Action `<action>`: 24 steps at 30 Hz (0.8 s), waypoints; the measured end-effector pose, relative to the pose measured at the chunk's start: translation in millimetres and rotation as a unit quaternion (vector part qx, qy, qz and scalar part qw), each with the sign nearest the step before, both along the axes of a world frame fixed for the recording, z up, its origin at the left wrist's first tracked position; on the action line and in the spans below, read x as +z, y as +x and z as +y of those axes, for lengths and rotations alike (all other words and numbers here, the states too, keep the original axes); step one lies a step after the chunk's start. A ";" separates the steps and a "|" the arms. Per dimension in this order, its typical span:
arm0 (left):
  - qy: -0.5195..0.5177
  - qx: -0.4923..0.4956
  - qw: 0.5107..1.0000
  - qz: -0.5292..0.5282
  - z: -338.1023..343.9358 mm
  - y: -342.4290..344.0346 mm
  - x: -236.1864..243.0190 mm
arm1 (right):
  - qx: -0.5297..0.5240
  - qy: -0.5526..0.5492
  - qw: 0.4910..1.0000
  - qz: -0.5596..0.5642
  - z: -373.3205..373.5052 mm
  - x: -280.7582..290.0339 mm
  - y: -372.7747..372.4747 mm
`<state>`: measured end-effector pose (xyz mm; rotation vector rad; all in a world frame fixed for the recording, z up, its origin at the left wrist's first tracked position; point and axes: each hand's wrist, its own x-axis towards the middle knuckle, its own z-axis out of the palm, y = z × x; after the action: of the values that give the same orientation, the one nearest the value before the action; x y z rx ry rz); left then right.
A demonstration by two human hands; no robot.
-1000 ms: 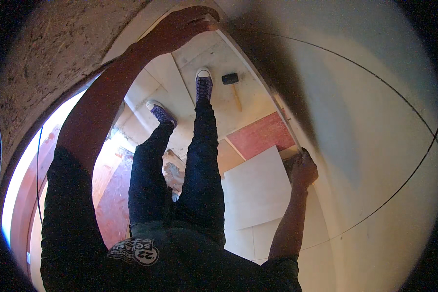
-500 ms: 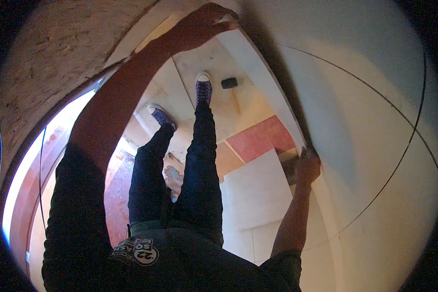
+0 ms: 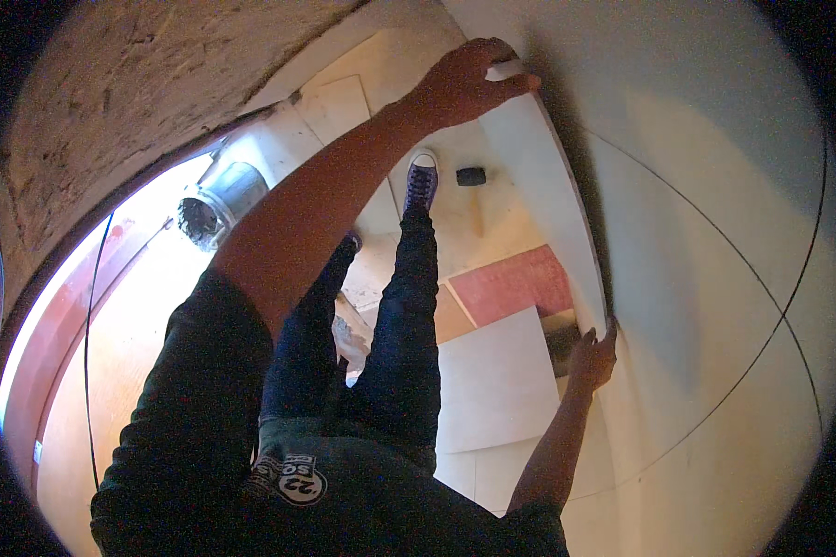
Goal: The person spreads mortar on a wall gap with a trowel, fits a small tile piece into place, uses a pencil to mark a larger tile, and checks its alignment against the wall.
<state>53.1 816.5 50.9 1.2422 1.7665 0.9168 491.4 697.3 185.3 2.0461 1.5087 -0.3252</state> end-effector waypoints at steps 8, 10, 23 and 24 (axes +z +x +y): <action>0.006 0.009 0.999 -0.037 5.6 2.2 13.4 | 0.016 0.007 0.998 0.060 -57.7 -4.7 46.3; 0.009 0.008 1.000 -0.029 4.5 1.3 12.4 | -0.030 -0.027 0.997 0.063 -58.6 0.7 26.0; -0.158 0.050 0.980 -0.105 -101.5 26.2 25.9 | -0.115 -0.207 0.903 0.358 -53.1 -55.7 -46.6; -0.068 -0.051 0.996 0.009 -153.6 38.4 -11.4 | -0.154 -0.232 0.857 0.433 -44.5 -55.8 -91.7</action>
<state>91.5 662.9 39.4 1.2426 1.7328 0.7169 399.7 652.7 129.5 1.7850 1.3180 -1.7455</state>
